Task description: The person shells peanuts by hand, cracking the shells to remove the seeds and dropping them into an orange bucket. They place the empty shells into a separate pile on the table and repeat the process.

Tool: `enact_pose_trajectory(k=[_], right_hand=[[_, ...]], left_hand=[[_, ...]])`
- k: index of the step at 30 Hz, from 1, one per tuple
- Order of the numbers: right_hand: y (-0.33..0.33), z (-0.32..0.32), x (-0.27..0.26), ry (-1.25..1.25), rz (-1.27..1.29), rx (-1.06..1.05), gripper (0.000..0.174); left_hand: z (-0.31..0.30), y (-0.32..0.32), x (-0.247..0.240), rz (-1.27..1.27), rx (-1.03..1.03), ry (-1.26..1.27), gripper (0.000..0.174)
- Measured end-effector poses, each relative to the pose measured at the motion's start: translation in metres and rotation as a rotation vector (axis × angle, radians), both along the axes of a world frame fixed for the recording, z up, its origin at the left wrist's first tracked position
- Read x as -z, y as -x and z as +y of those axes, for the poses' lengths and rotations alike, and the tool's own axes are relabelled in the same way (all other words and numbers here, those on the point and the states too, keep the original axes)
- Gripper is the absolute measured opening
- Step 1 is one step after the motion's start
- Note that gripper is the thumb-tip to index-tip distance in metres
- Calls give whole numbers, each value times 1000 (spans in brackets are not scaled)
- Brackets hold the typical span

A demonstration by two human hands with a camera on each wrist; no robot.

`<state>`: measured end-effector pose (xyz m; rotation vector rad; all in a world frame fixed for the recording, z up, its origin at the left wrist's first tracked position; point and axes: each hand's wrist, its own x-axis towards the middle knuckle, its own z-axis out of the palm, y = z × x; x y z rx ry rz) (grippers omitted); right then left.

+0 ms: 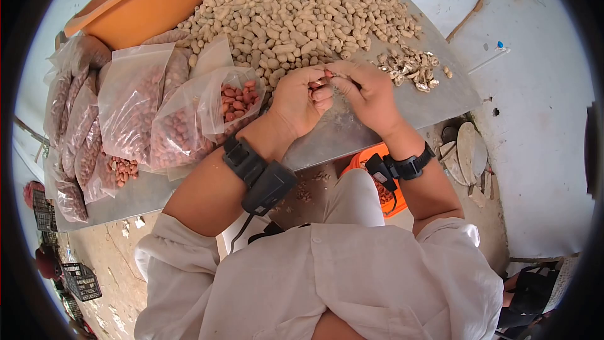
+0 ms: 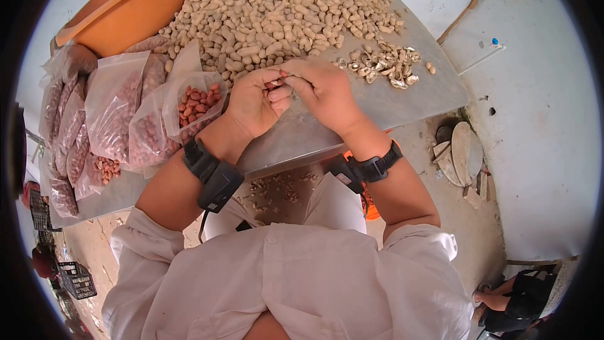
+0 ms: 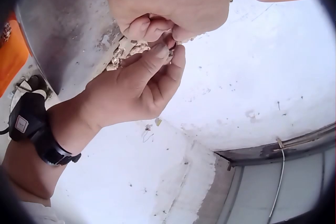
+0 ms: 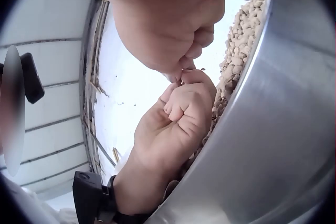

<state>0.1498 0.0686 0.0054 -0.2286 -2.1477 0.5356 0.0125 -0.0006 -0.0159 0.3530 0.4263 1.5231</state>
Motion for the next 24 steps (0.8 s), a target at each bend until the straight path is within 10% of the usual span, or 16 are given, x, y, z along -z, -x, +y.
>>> enact_pose_trajectory(k=[8,14,24], right_hand=[[-2,-1,-12,-324,-93,56,20],[-29,35,-26,-345,-455,659,21],[2,20,-3,-206,-657,338,23]], left_hand=[[1,-1,0,-34,-15,79,9],[-2,-2,-4,99,-116,41,19],[-3,0,-5,98,-167,18,23]])
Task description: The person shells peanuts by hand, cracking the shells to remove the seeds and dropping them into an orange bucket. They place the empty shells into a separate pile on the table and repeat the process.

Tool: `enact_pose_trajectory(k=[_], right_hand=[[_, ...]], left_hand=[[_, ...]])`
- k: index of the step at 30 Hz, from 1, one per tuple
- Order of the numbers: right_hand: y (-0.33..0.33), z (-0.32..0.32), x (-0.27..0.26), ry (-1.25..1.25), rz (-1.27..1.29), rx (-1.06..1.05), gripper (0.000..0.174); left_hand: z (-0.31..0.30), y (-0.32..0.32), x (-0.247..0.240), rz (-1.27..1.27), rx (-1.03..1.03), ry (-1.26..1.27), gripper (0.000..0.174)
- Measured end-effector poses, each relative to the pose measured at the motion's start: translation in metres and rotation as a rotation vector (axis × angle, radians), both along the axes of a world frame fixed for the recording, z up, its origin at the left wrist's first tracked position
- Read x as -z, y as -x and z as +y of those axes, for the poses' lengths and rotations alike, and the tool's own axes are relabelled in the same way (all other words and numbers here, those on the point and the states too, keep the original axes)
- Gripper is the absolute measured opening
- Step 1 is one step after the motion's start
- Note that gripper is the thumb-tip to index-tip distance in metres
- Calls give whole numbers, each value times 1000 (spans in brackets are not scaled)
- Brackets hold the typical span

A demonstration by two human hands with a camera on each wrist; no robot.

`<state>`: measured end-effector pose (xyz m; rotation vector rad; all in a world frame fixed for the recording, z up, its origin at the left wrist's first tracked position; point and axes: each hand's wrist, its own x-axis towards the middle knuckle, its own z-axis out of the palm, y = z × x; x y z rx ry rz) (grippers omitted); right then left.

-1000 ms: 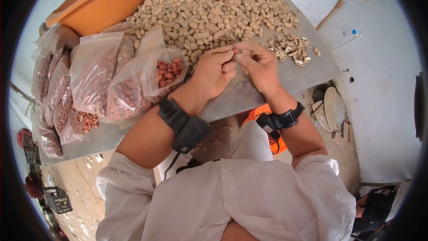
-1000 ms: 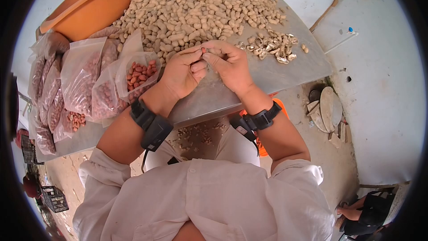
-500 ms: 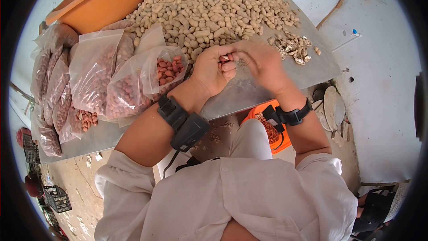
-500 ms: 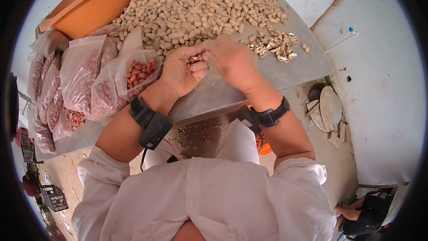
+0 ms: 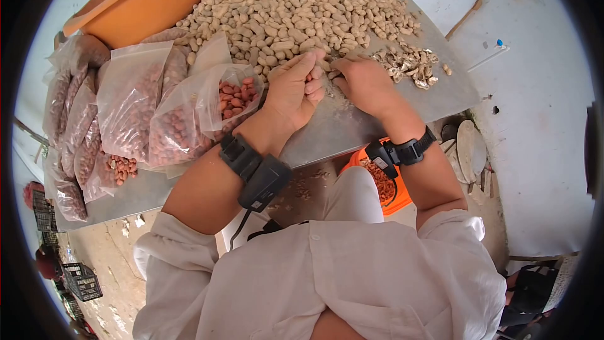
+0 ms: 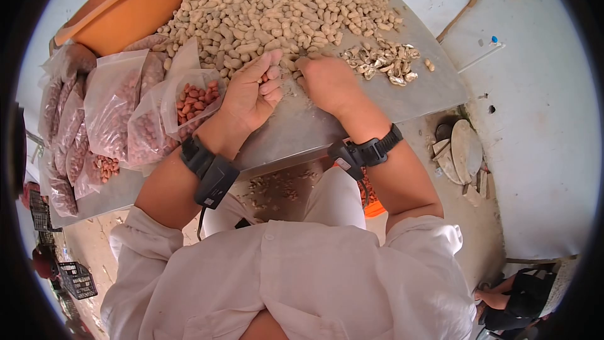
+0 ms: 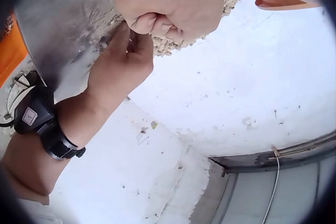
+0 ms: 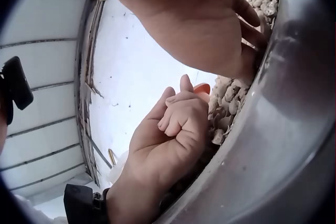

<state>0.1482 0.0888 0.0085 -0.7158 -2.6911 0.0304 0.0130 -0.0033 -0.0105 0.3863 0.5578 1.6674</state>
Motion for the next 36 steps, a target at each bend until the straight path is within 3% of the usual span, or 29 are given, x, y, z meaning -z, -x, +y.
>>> enact_pose_trajectory(k=[2,5,11,14,23,26,36], right_hand=[[2,-2,-6,31,-57,30,21],[0,2,0,-31,106,-3,17],[-2,-2,1,580,638,-59,8],[0,-10,-4,471,711,-200,13],[1,-10,0,1138,1033,-230,14],[1,-10,1,976,919,-223,13],[0,-13,5,876,843,-188,5]], left_hand=[[0,0,-1,7,7,2,22],[0,0,-2,38,-7,9,21],[0,-7,-2,144,-52,56,19],[-1,-6,-1,170,-29,26,19],[1,-9,0,119,55,-22,18],[-2,-10,-3,179,33,12,17],[0,-7,2,207,-47,9,20]])
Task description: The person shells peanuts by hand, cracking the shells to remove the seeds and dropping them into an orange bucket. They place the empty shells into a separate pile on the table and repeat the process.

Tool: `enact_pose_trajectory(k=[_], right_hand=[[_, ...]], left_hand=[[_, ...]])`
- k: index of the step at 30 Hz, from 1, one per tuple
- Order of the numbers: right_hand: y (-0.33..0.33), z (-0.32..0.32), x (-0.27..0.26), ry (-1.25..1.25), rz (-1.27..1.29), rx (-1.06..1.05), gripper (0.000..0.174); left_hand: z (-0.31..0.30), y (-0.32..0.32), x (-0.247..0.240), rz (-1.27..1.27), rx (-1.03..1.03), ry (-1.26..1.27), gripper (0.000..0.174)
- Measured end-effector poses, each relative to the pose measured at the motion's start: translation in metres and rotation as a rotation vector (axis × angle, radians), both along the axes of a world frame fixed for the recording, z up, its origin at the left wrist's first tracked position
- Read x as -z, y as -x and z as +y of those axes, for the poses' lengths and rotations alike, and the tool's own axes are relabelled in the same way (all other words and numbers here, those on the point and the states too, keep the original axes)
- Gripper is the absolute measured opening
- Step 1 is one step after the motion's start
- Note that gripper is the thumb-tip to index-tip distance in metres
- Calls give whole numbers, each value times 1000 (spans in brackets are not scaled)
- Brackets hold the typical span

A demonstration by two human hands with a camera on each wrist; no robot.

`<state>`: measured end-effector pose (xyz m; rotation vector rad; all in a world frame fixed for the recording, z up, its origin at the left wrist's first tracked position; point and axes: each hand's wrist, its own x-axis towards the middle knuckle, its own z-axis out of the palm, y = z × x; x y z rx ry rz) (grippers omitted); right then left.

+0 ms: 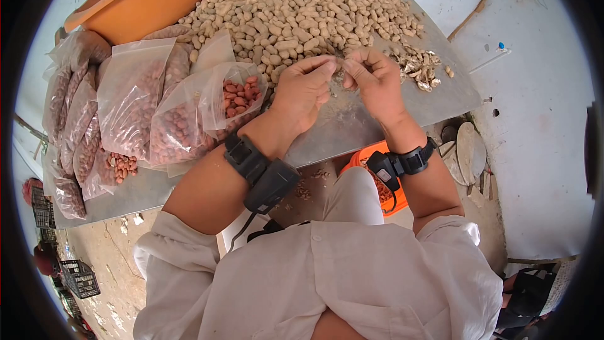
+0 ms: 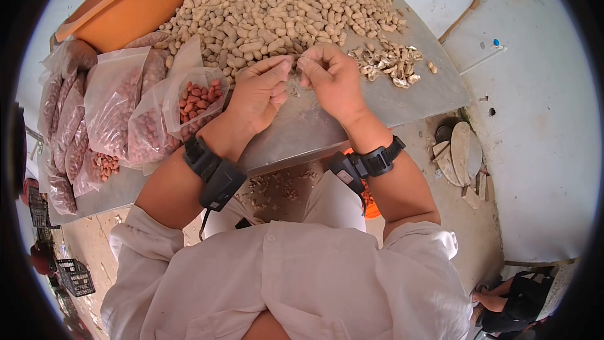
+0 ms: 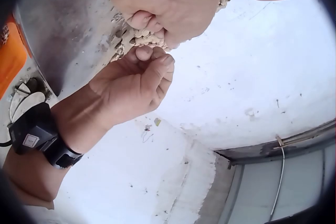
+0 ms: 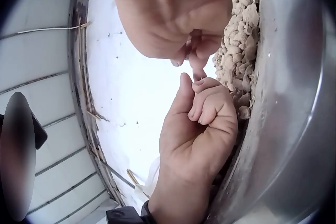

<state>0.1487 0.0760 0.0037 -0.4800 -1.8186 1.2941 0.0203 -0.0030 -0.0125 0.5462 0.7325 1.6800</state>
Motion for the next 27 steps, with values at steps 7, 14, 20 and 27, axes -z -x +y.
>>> enact_pose_trajectory(k=[7,14,20,27], right_hand=[[4,-1,0,252,97,6,9],[-1,-8,-7,60,-66,38,8],[-2,-15,-9,7,-82,-22,8],[-3,-13,-2,242,74,-106,11]], left_hand=[[0,1,0,-38,-36,11,19],[0,1,-3,2,23,44,18],[-2,1,-2,101,73,9,16],[0,0,0,103,17,-8,16]])
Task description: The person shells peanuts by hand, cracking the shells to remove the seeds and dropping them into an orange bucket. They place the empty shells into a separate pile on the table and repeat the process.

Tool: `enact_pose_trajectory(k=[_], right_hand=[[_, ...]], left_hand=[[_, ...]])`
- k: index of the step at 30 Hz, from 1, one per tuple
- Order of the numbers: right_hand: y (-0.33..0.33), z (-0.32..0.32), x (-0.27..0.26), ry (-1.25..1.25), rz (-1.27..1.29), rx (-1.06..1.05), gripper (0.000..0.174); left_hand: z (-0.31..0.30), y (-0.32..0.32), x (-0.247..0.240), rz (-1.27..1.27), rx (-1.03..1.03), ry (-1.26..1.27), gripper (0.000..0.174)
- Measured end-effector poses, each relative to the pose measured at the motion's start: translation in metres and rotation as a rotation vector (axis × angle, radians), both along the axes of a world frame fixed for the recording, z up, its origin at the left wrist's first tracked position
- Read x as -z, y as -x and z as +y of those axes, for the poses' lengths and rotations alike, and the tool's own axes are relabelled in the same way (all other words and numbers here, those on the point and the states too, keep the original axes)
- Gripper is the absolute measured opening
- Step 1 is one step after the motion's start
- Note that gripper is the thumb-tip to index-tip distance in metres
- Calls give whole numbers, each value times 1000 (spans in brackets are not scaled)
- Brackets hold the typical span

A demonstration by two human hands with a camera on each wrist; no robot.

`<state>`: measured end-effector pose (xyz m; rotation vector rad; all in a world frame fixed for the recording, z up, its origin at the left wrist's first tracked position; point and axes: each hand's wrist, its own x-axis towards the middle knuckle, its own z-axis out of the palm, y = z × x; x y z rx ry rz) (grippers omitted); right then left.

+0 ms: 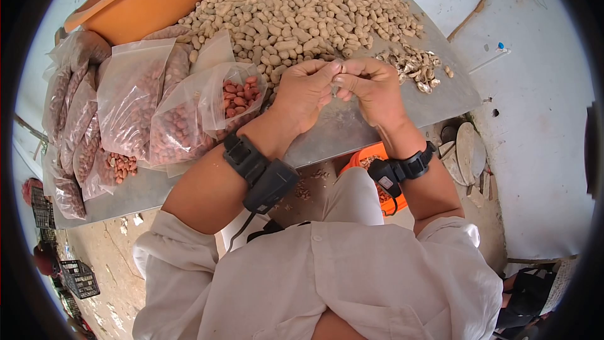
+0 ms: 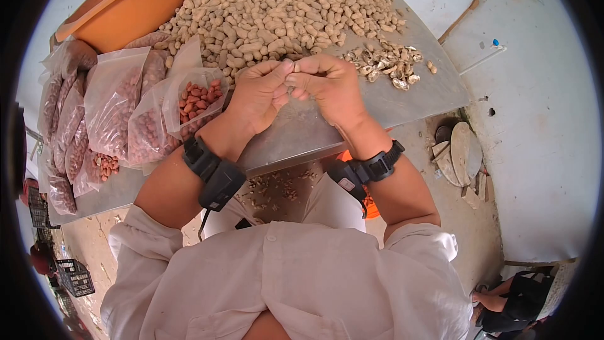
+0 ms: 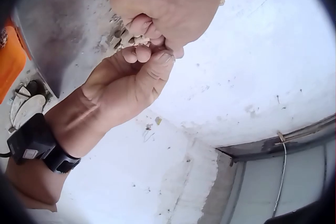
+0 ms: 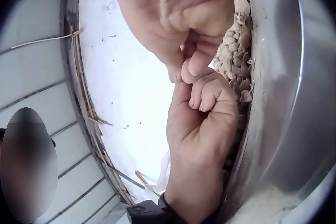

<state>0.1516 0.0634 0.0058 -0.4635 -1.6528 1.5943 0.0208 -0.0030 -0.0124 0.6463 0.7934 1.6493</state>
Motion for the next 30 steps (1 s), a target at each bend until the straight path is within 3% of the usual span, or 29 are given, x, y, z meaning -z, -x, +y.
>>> enact_pose_trajectory(k=[5,11,14,17,20,23,30], right_hand=[[6,-3,6,253,149,-2,12],[14,-7,6,464,262,-3,12],[15,-6,3,367,229,20,12],[11,-6,-2,-118,-21,84,15],[12,-3,-8,-979,-190,289,19],[14,-4,-13,-1017,-146,262,20],[8,1,-19,-623,-241,304,15]], left_hand=[[-2,-7,-3,189,-164,1,15],[0,-9,-4,140,-269,5,18],[-1,-2,-1,34,-137,-29,19],[1,3,2,-137,-6,7,19],[2,4,2,-364,48,44,20],[2,5,1,-419,107,63,23],[3,9,4,-470,149,76,22]])
